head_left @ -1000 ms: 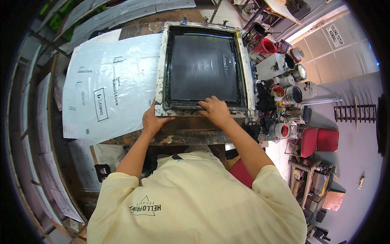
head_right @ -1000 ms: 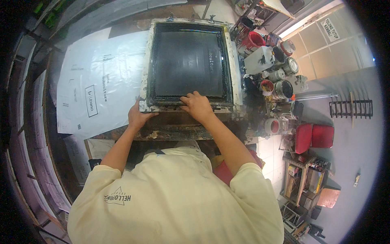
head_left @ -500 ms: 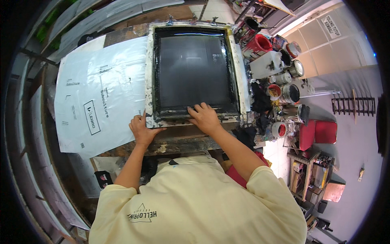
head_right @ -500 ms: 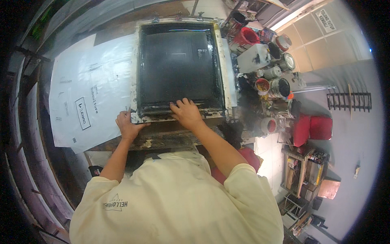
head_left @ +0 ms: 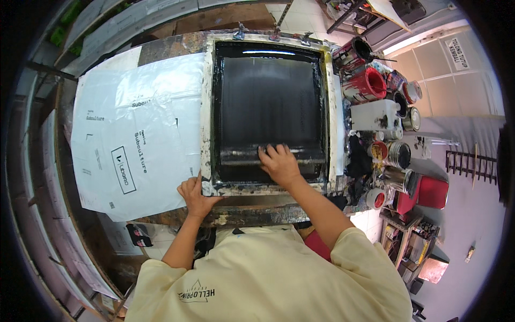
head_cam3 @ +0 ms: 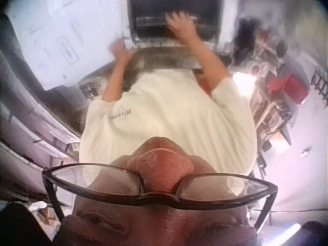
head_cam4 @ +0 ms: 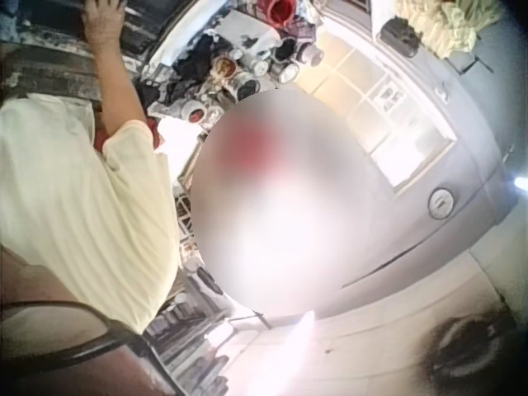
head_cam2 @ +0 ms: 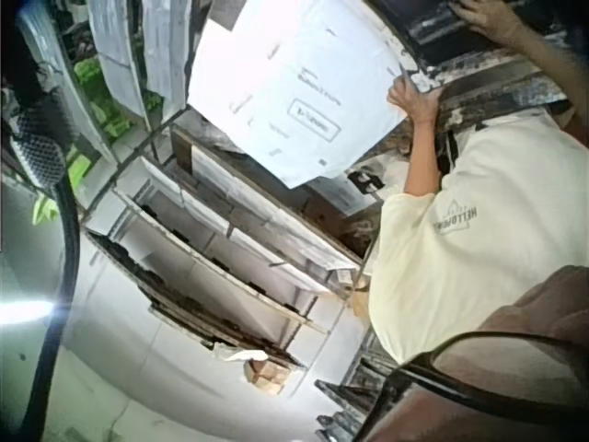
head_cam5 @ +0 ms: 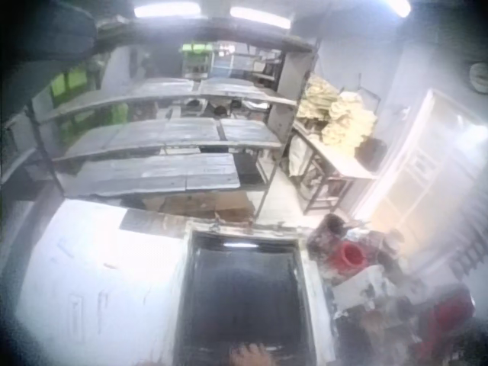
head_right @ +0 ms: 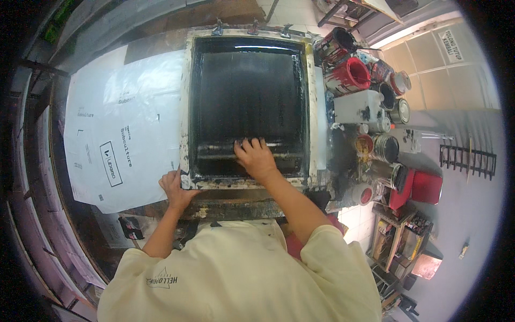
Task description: The person performs screen printing onto paper or plastic packaging materials, applying ink with a squeegee through a mesh screen, then removes and organizes the printed items onto nearby shelves.
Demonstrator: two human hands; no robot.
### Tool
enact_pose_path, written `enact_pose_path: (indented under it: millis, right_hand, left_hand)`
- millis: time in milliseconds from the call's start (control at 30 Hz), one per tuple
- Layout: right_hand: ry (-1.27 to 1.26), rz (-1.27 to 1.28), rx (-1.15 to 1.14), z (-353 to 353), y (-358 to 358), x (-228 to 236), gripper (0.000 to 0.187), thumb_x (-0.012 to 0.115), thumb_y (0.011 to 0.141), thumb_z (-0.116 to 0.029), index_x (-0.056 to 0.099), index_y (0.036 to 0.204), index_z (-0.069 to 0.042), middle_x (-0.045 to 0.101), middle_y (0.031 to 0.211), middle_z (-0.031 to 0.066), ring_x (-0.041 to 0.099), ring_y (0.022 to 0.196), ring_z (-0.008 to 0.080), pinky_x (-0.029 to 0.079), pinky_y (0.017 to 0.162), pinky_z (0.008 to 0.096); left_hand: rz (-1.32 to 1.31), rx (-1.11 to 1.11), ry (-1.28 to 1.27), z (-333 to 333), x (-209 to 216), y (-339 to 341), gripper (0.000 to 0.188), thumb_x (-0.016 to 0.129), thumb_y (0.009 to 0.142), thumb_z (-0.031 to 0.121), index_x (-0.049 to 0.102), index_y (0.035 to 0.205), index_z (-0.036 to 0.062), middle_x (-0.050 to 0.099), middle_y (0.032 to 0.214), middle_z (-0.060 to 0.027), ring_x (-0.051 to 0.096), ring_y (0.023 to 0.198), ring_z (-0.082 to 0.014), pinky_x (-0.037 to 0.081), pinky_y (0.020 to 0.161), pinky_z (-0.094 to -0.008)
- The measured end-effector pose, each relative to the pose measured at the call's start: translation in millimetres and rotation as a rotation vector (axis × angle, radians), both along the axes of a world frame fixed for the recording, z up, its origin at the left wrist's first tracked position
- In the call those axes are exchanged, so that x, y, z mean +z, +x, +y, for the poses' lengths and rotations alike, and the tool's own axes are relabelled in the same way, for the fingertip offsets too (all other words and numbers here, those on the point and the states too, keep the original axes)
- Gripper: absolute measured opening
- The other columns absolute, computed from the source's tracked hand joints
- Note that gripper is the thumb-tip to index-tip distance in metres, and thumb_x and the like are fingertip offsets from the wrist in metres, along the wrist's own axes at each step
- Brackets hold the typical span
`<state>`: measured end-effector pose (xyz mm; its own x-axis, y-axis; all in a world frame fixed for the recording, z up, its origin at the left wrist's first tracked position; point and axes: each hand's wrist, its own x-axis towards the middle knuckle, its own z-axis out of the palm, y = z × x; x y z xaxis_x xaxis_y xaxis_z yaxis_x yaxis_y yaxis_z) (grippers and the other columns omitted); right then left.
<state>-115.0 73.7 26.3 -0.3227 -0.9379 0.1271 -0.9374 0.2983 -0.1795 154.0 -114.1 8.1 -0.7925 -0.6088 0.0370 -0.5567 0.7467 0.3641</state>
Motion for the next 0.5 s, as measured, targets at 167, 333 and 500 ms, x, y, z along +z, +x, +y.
enact_pose_path:
  millis: [167, 333, 500]
  right_hand:
    - [-0.07, 0.036, -0.015, -72.9, -100.2, -14.0, 0.063, 0.085, 0.072, -0.028, 0.064, 0.129, -0.013, 0.063, 0.111, 0.0063, 0.058, 0.1, 0.0297, 0.052, 0.09, 0.0452]
    - [-0.106, 0.048, -0.043, -144.2, -195.5, -24.0, 0.053, 0.083, 0.075, -0.028, 0.065, 0.123, -0.016, 0.062, 0.105, 0.0044, 0.059, 0.103, 0.0297, 0.054, 0.087, 0.0445]
    - [-0.018, 0.029, -0.039, -184.8, -255.7, 1.6, 0.04, 0.074, 0.087, -0.04, 0.07, 0.119, -0.015, 0.067, 0.1, 0.0081, 0.065, 0.1, 0.031, 0.056, 0.08, 0.0442]
  left_hand:
    - [-0.003, -0.001, 0.015, -0.3, 2.9, 1.8, 0.11, 0.083, 0.056, 0.074, 0.063, 0.135, 0.0005, 0.055, 0.103, -0.0101, 0.047, 0.098, -0.0305, 0.033, 0.094, -0.0469]
    - [0.011, -0.003, 0.028, -1.6, 4.4, 7.0, 0.112, 0.08, 0.056, 0.078, 0.064, 0.135, 0.0002, 0.056, 0.102, -0.0103, 0.048, 0.098, -0.0303, 0.035, 0.092, -0.0476]
    - [0.023, -0.003, 0.036, -2.9, 25.7, 2.2, 0.114, 0.078, 0.055, 0.081, 0.064, 0.136, 0.0011, 0.057, 0.101, -0.0105, 0.048, 0.098, -0.0307, 0.036, 0.092, -0.047]
